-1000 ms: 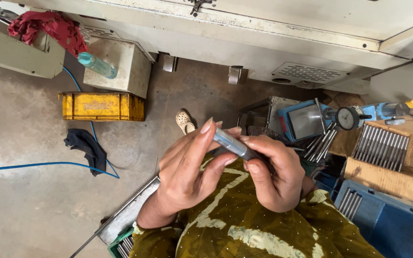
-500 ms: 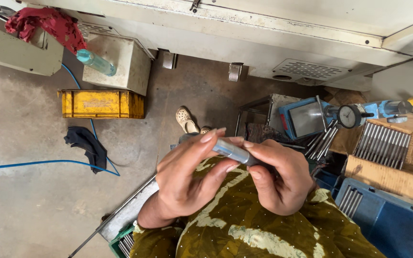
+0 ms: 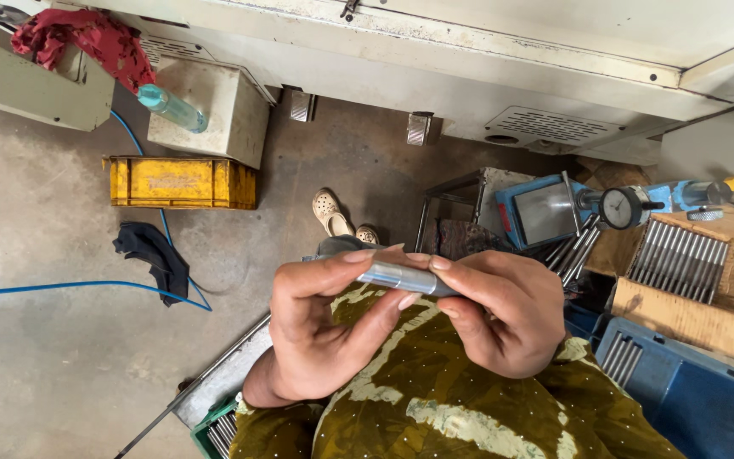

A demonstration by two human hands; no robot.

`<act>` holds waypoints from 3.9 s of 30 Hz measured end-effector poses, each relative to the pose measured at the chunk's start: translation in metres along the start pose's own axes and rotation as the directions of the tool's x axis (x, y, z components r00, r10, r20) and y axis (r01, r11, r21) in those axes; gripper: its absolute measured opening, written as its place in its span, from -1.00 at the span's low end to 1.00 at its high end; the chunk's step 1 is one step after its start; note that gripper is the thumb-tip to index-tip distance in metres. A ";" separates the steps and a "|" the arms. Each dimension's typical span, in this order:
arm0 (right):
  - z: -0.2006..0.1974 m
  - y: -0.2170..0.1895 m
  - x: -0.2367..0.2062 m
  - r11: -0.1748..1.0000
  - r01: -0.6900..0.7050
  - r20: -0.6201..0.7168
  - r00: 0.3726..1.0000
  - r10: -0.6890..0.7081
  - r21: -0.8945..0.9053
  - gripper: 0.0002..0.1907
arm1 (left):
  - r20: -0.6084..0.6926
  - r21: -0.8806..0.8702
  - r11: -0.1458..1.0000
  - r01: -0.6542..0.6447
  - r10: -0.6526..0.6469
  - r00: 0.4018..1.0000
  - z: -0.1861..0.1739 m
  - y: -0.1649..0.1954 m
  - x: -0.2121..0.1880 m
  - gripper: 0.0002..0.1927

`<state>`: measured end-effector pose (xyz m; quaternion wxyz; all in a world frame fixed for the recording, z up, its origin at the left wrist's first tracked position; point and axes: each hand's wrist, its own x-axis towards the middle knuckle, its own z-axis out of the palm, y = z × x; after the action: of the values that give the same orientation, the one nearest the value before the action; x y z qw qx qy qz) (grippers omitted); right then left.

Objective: The person inspects multiple cylindrical metal rods by hand, rotating them and comparing them. The person opens a machine door, places one rod into the machine's chuck, then closes the door and continues handling other rods.

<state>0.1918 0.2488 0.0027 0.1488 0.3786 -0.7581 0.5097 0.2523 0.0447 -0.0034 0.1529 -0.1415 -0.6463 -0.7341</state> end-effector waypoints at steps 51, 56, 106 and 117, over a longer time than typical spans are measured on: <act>0.038 0.046 0.027 0.981 -0.044 -0.347 0.937 -0.025 -0.190 -0.70 | -0.113 0.093 0.995 -0.021 0.031 0.993 0.011 -0.058 0.061 -0.44; 0.036 0.055 0.017 0.988 -0.102 -0.270 0.960 0.068 -0.114 -0.65 | -0.097 -0.053 0.998 -0.034 0.028 0.995 0.008 -0.062 0.061 -0.46; 0.038 0.066 -0.005 0.540 -0.341 0.027 0.862 0.506 0.770 -0.84 | -0.060 0.640 0.718 -0.273 0.402 0.914 0.025 -0.066 0.051 -0.72; 0.043 0.065 -0.005 0.546 -0.311 -0.019 0.857 0.515 0.778 -0.84 | -0.062 0.675 0.696 -0.245 0.385 0.921 0.024 -0.081 0.048 -0.76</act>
<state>0.1549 0.2259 -0.0624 -0.0542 0.1483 -0.5208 0.8389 0.1762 0.0760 -0.0542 0.3803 -0.1138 -0.8089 -0.4337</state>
